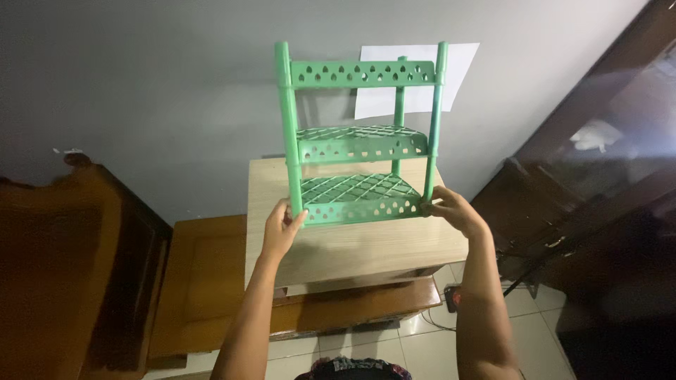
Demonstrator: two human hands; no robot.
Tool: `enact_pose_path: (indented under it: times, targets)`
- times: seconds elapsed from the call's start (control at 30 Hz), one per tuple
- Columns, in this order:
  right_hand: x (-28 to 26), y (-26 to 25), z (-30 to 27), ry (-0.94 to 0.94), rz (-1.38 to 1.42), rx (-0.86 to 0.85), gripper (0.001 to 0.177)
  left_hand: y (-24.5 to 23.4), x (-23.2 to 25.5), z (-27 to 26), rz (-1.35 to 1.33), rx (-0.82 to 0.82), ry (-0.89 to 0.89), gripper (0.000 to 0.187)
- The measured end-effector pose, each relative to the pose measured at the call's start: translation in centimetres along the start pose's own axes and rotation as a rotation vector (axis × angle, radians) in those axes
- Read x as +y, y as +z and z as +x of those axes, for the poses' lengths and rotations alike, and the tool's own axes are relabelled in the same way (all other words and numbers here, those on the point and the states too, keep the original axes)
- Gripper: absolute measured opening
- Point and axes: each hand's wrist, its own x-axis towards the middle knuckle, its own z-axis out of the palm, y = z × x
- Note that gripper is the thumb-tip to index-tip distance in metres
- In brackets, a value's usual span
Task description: The person assembles a green plastic basket by inserting cylindrical rods into the corners of the basket base and then stacking a second basket on top. They secure the structure by inserting additional rods through the stacked baskets.
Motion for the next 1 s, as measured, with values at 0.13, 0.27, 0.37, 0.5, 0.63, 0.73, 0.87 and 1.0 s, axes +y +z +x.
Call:
enact_pose_path:
  times: [0.13, 0.27, 0.37, 0.5, 0.63, 0.73, 0.87, 1.0]
  targets:
    - [-1.7, -0.6, -1.0, 0.051, 0.058, 0.008, 0.039, 0.1, 1.6, 0.4, -0.099, 0.046, 0.049, 0.027]
    - [-1.6, 0.0, -1.1, -0.052, 0.215, 0.081, 0.038, 0.5, 2.7, 0.7, -0.188, 0.115, 0.129, 0.022]
    - [-1.0, 0.2, -1.3, -0.215, 0.341, 0.068, 0.037, 0.6, 3.7, 1.3, -0.243, 0.125, 0.103, 0.024]
    - [-1.2, 0.6, -2.3, -0.264, 0.490, 0.059, 0.038, 0.4, 5.3, 1.8, -0.231, 0.144, -0.065, 0.023]
    - [-2.5, 1.2, -3.4, -0.224, 0.602, 0.075, 0.035, 0.0, 6.5, 1.0, -0.345, 0.158, 0.003, 0.021]
    - [-3.3, 1.1, -4.3, -0.248, 0.628, 0.053, 0.035, -0.1, 7.8, 0.8, -0.398, 0.163, -0.031, 0.021]
    - [-2.7, 1.0, -4.5, -0.222, 0.632, 0.076, 0.034, -0.5, 9.0, 1.1, -0.377, 0.173, -0.091, 0.021]
    - [-1.0, 1.1, -3.2, -0.177, 0.617, 0.094, 0.032, -0.4, 9.1, 1.4, -0.483, 0.164, -0.138, 0.023]
